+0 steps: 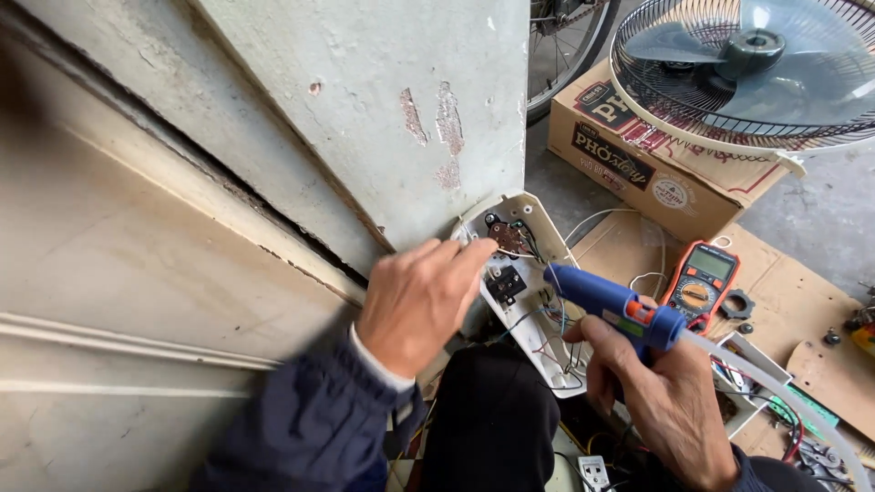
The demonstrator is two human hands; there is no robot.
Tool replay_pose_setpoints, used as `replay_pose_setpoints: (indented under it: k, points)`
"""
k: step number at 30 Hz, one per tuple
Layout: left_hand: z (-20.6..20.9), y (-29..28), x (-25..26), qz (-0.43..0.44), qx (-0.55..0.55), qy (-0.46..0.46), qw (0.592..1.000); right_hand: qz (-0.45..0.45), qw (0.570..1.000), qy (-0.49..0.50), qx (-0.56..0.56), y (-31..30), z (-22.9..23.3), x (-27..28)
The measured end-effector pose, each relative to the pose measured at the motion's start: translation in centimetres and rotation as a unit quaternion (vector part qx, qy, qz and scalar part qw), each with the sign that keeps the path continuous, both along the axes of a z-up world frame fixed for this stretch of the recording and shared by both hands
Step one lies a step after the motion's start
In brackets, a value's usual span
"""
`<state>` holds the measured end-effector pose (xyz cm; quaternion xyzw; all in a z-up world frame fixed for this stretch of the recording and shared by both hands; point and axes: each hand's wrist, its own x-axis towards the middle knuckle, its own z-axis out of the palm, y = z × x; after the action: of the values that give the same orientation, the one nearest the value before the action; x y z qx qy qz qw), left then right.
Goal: The person is repairing an electronic device by applying hot glue to a small black component inside a white plastic casing. They use a hot glue gun to secure the component and wires within the casing.
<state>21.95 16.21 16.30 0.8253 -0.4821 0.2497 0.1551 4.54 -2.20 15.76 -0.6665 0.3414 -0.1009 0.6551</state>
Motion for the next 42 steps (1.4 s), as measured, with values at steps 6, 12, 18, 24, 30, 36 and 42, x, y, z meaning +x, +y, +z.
replay_pose_setpoints:
  k: [6,12,18,24,30,36,42]
  points:
    - [1.8,-3.4,2.4,0.074,0.349,0.022,0.934,0.033,0.995,-0.099,0.0,-1.4,-1.0,-0.9]
    - [4.4,-3.2,3.7,0.061,0.306,-0.075,0.947,0.026,0.994,-0.094,0.037,-2.4,-1.6,-2.2]
    - [8.1,-2.0,1.8,0.051,0.173,0.051,0.982,0.02,0.994,-0.101,0.033,-2.9,-1.6,-2.7]
    - [1.9,-0.1,-3.1,0.147,-0.027,0.214,0.965,0.013,0.999,-0.016,0.045,-1.9,-1.7,-3.1]
    - [-6.4,-0.5,-6.7,0.187,-0.227,0.505,0.811,0.023,0.998,-0.003,0.058,-1.0,-3.7,-2.3]
    - [-9.5,-2.9,-8.3,0.065,-0.331,0.615,0.713,0.035,0.998,0.012,0.044,-0.2,-4.9,-1.9]
    - [-9.9,-3.3,-8.5,0.053,-0.313,0.549,0.773,0.017,0.998,0.0,0.063,0.7,-5.4,-1.9]
